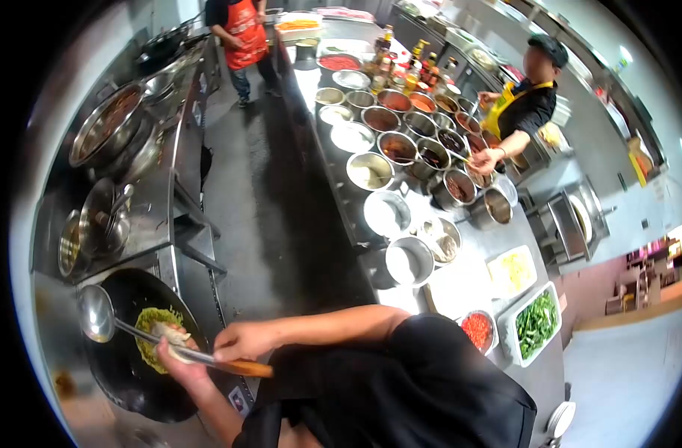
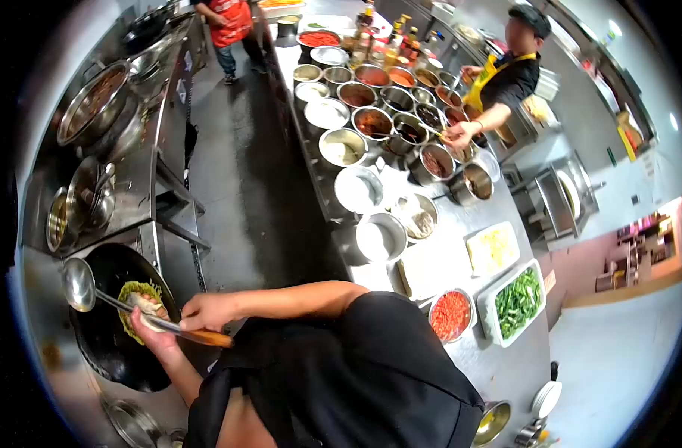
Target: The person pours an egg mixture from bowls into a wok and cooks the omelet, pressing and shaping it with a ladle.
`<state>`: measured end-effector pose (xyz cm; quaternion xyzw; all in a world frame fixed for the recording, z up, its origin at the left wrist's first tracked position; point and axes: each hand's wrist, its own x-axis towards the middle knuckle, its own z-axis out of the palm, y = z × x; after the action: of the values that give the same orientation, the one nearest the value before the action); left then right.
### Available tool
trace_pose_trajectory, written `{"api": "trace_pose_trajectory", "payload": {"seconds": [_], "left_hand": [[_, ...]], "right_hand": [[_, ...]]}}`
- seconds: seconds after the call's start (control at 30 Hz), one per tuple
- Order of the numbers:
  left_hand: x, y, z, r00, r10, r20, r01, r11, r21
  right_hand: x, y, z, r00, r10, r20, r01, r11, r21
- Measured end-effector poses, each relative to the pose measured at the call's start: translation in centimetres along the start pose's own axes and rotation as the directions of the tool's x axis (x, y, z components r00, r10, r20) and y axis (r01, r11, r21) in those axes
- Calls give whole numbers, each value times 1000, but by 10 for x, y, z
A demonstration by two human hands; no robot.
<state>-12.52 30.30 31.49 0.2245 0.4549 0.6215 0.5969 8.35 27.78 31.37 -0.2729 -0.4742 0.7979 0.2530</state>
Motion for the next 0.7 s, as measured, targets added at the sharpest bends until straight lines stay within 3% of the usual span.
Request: {"api": "trace_pose_trajectory", "payload": {"seconds": [0.03,0.07,0.1,0.13,0.17,0.2,0.23,0.27,0.3,0.33,0.37,0.4,0.43,0.5,0.6,0.7], "left_hand": [[16,3,-14,999,-23,43,22,1000,19],[32,5,-26,1000,-16,-22,15,999,-33],[24,15,-8,1000,-5,-20,4,998,-60],[32,19,-16,998,25,-55,-25,1000,-6],[39,24,-30,994,61,-91,-56,997,49],[38,34,-30,997,31,-73,-25,997,72],[38,44,-31,998,0,-58,6,995,101],[49,41,-38,976,103,-191,-84,991,109],[44,65,-52,971,-143,193,118,984,137],[53,61,-63,992,-74,107,58,989,139],[61,55,-65,1000,0,20,-3,990,144],[51,52,-41,996,70,-50,-63,991,121],[54,52,-40,992,89,-89,-77,988,130],[46,51,-17,977,131,-169,-115,988,102],[62,50,-34,983,104,-149,-96,993,63],[57,46,-22,973,94,-212,-84,995,57]], "right_hand": [[-23,-8,-17,993,-34,-111,24,996,-89],[-40,4,-44,934,-185,-304,168,982,-83],[-60,17,-72,817,-316,-483,303,947,-107],[-97,6,-97,666,-281,-691,248,957,-150],[-129,12,-129,499,-277,-821,292,946,-142],[-167,13,-151,262,-241,-935,337,930,-146],[-202,28,-171,66,-232,-970,463,868,-176],[-240,41,-204,-137,-111,-984,485,859,-164],[-275,39,-219,-277,-100,-956,513,826,-235],[-309,60,-250,-357,-33,-933,633,726,-268],[-332,44,-252,-423,60,-904,652,713,-258],[-349,38,-265,-503,47,-863,656,671,-346],[-362,34,-279,-527,102,-844,692,627,-357],[-375,32,-301,-507,136,-851,768,519,-375],[-381,30,-326,-536,209,-818,802,428,-417],[-389,39,-336,-584,200,-787,779,410,-474]]}}
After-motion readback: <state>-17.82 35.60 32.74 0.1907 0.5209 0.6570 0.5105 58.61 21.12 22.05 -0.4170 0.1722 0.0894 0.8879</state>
